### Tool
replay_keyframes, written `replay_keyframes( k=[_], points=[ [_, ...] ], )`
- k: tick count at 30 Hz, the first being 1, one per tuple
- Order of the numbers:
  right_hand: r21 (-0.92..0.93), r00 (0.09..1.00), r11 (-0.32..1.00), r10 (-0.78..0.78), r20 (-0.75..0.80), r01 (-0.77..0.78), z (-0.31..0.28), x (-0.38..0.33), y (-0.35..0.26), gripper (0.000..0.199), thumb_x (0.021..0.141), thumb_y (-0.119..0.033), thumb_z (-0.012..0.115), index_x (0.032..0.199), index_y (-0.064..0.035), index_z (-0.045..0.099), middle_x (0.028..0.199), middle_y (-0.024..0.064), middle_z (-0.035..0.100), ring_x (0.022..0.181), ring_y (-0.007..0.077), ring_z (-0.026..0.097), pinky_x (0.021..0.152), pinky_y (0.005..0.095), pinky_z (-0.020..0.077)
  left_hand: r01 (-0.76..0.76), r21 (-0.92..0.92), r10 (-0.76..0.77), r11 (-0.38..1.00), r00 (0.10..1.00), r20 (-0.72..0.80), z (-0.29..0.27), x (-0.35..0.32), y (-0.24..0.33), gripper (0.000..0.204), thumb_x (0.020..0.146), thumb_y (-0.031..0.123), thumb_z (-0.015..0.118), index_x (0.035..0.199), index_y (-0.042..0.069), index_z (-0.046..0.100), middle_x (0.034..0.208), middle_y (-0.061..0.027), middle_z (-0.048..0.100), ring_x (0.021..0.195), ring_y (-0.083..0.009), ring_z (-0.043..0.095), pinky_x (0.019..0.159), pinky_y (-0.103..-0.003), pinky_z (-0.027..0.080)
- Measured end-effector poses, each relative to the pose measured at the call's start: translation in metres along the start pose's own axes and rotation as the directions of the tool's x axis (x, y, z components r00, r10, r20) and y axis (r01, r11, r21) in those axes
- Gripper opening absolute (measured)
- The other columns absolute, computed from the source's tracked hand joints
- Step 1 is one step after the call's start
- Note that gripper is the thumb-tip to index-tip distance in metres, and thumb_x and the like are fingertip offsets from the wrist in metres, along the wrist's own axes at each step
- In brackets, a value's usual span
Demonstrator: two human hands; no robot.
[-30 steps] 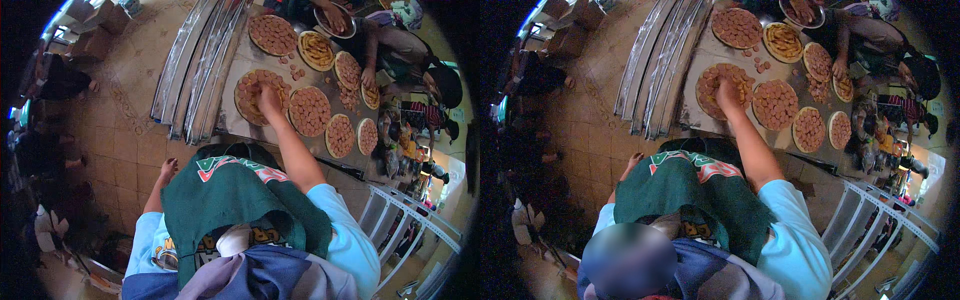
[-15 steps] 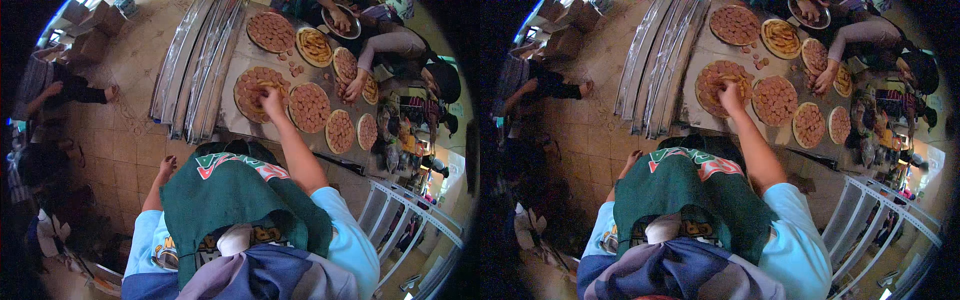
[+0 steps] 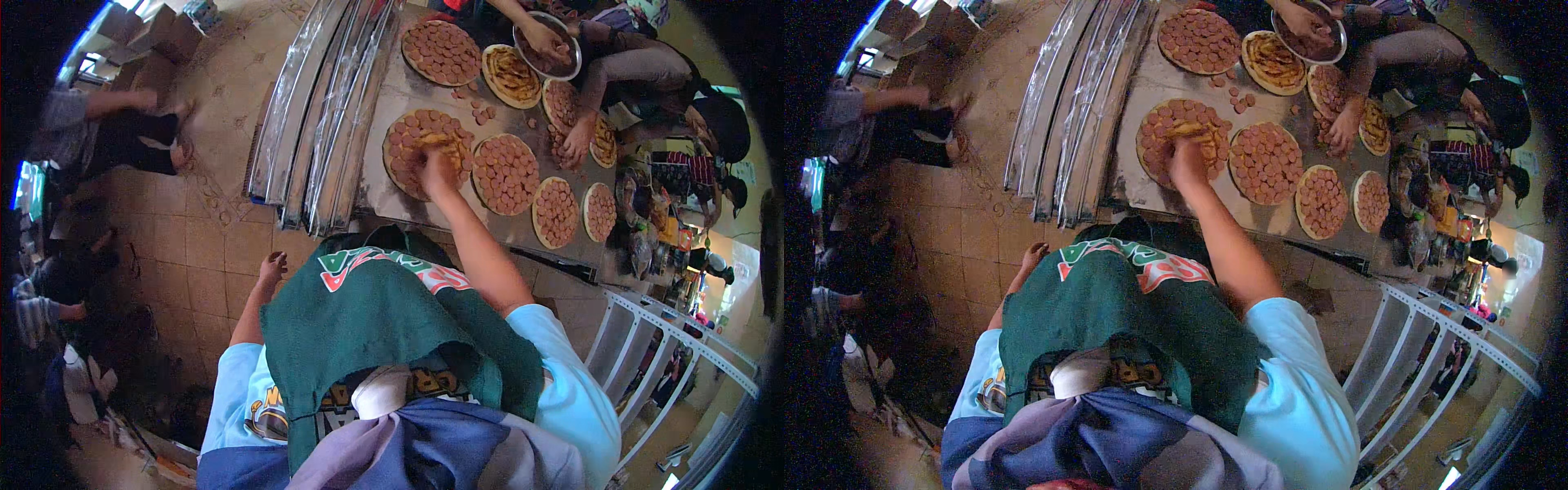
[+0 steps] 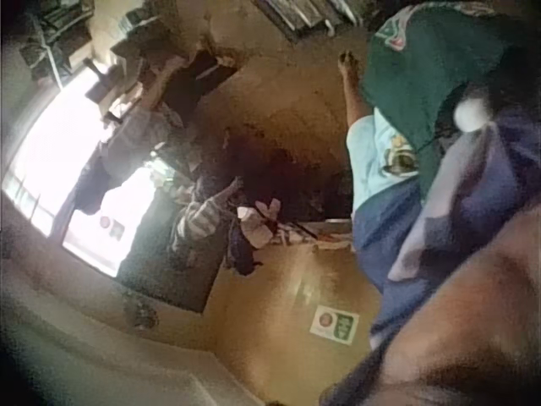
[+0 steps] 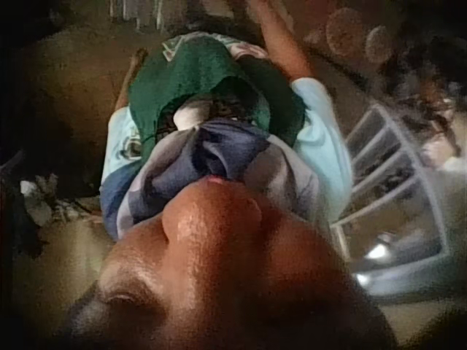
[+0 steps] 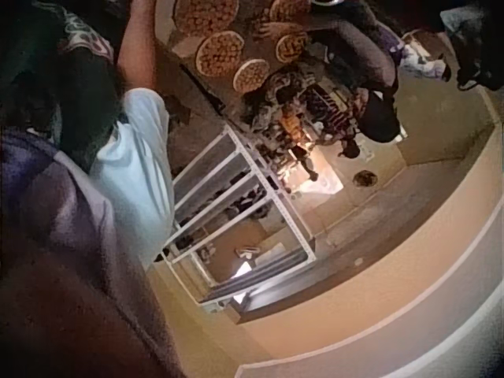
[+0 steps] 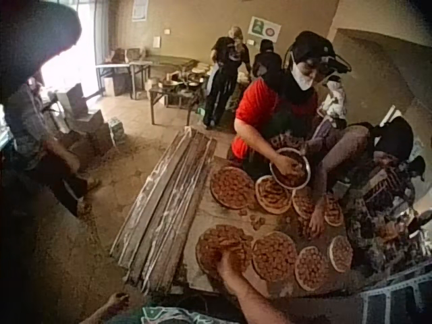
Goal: Assembling food items by placing sausage slices and other toppings onto circular dough bases on a metal table.
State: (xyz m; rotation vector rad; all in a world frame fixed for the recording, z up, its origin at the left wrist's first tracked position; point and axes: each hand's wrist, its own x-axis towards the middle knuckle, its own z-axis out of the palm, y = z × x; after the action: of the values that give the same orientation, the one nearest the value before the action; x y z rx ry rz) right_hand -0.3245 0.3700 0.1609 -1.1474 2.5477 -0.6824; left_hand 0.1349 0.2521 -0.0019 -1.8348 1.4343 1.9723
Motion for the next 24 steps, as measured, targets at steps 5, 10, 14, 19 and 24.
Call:
replay_keyframes(
  k=[5,10,14,19,24],
  points=[
    [0.008,0.997,0.998,0.058,-0.052,-0.058,-0.018,-0.007,-0.012,0.025,0.073,-0.007,0.062,0.098,-0.0038,0.063,0.089,0.0191,0.063,0.088,0.0361,0.060,0.076,0.0426,0.0474,0.010,0.067,-0.010,0.998,1.000,0.003,0.009,-0.023,0.033,0.032,0.087,0.034,0.057,0.109,0.010,0.058,0.081,0.0000,0.057,0.065,-0.0114,0.055,0.052,-0.027,0.040],
    [0.037,0.966,0.999,-0.027,-0.255,0.037,-0.037,-0.010,-0.010,0.023,0.071,-0.003,0.060,0.094,-0.0006,0.062,0.087,0.0199,0.063,0.089,0.0357,0.060,0.077,0.0401,0.0470,0.015,0.141,-0.017,0.990,1.000,0.010,0.002,-0.023,0.027,0.030,0.087,0.032,0.058,0.108,0.010,0.057,0.079,-0.0002,0.057,0.063,-0.0116,0.053,0.051,-0.027,0.040],
    [0.331,0.969,0.911,0.233,0.078,-0.246,-0.053,-0.013,-0.010,0.018,0.069,0.002,0.056,0.084,0.0003,0.063,0.084,0.0169,0.064,0.086,0.0293,0.061,0.076,0.0360,0.0461,0.015,0.075,-0.019,0.997,0.998,0.059,-0.011,-0.011,0.008,0.032,0.086,0.031,0.059,0.110,0.010,0.056,0.079,-0.0009,0.057,0.062,-0.0122,0.054,0.050,-0.028,0.040],
    [0.552,0.974,0.806,0.220,0.054,-0.213,-0.033,-0.017,0.026,0.018,0.065,0.002,0.059,0.082,-0.0026,0.065,0.079,0.0097,0.065,0.077,0.0199,0.062,0.072,0.0304,0.0467,-0.043,0.089,0.038,0.995,0.998,0.055,0.004,0.001,0.047,0.034,0.086,0.031,0.060,0.114,0.012,0.055,0.082,-0.0015,0.059,0.060,-0.0132,0.055,0.048,-0.027,0.040],
    [0.580,0.955,0.762,0.272,0.115,-0.287,-0.027,-0.021,0.018,0.025,0.069,0.008,0.055,0.090,-0.0007,0.065,0.084,0.0064,0.065,0.079,0.0152,0.061,0.071,0.0270,0.0467,-0.069,0.078,0.064,0.995,0.996,0.063,0.001,0.018,0.033,0.036,0.086,0.032,0.060,0.115,0.011,0.055,0.083,-0.0017,0.060,0.060,-0.0126,0.055,0.048,-0.027,0.040]
  ],
)
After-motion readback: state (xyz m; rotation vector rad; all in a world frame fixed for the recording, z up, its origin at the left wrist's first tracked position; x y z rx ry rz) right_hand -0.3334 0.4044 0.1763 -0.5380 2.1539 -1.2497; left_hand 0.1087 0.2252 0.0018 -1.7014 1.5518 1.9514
